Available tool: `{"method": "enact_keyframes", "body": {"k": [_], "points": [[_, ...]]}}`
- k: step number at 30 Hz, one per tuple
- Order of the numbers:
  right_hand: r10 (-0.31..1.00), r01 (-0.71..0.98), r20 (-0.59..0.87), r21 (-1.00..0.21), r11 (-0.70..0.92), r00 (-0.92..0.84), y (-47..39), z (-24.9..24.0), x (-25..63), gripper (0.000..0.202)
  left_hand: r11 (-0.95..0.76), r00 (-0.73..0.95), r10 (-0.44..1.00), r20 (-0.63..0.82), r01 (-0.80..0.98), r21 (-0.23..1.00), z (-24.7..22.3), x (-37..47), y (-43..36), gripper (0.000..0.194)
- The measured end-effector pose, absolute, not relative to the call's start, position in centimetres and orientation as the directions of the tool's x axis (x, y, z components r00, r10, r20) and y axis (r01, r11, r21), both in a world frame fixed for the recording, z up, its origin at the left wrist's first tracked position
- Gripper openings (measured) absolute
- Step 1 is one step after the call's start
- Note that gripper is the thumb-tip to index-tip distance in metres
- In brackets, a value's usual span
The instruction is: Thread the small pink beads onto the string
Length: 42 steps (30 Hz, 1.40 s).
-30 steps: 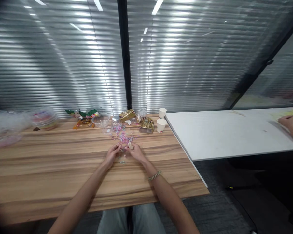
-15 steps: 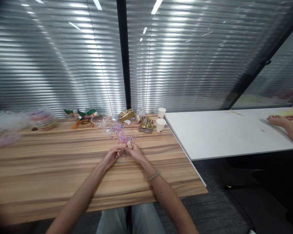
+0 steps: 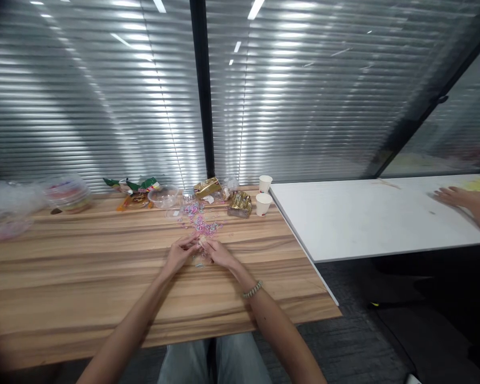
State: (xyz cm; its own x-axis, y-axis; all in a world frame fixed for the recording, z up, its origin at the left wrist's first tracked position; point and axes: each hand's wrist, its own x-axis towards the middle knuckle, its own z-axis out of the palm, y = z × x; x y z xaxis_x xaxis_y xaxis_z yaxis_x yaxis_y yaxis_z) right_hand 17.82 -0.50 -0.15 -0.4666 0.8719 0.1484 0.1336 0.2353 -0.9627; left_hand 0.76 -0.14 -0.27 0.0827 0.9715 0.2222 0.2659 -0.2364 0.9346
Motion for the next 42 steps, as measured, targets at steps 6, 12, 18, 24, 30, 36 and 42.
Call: {"method": "enact_keyframes", "body": {"k": [6, 12, 18, 24, 30, 36, 42], "points": [[0.801, 0.288, 0.117, -0.895, 0.342, -0.588, -0.9, 0.9, 18.3, 0.048, -0.41, 0.305, 0.898, 0.318, 0.315, 0.856, -0.2, 0.3, -0.1, 0.038], [0.73, 0.344, 0.17, -0.796, 0.497, -0.662, -0.8, 0.9, 18.4, 0.042, -0.469, 0.392, 0.863, 0.318, 0.388, 0.794, 0.1, 0.1, 0.1, 0.031], [0.833, 0.207, 0.249, -0.897, 0.391, -0.493, -0.8, 0.8, 18.6, 0.037, -0.412, 0.38, 0.885, 0.27, 0.368, 0.833, 1.4, 0.3, -0.3, 0.019], [0.929, -0.184, 0.007, -0.981, -0.066, -0.37, -0.2, 1.1, 18.7, 0.034, -0.346, 0.318, 0.905, 0.282, 0.166, 0.923, 3.3, 0.9, -1.5, 0.021], [0.93, -0.35, 0.002, -0.927, -0.137, -0.368, -0.4, 0.7, 17.6, 0.037, -0.109, 0.263, 0.956, 0.129, -0.09, 0.99, 2.3, 1.4, -1.7, 0.029], [0.89, -0.132, 0.176, -0.982, 0.132, -0.421, -0.8, 0.1, 17.3, 0.039, 0.104, 0.236, 0.971, -0.043, -0.253, 0.962, 0.8, 2.4, -1.0, 0.035], [0.818, 0.277, 0.336, -0.822, 0.497, -0.467, -0.8, 0.4, 18.2, 0.034, 0.211, 0.227, 0.965, -0.129, -0.388, 0.897, 1.3, 1.5, -1.2, 0.028]]}}
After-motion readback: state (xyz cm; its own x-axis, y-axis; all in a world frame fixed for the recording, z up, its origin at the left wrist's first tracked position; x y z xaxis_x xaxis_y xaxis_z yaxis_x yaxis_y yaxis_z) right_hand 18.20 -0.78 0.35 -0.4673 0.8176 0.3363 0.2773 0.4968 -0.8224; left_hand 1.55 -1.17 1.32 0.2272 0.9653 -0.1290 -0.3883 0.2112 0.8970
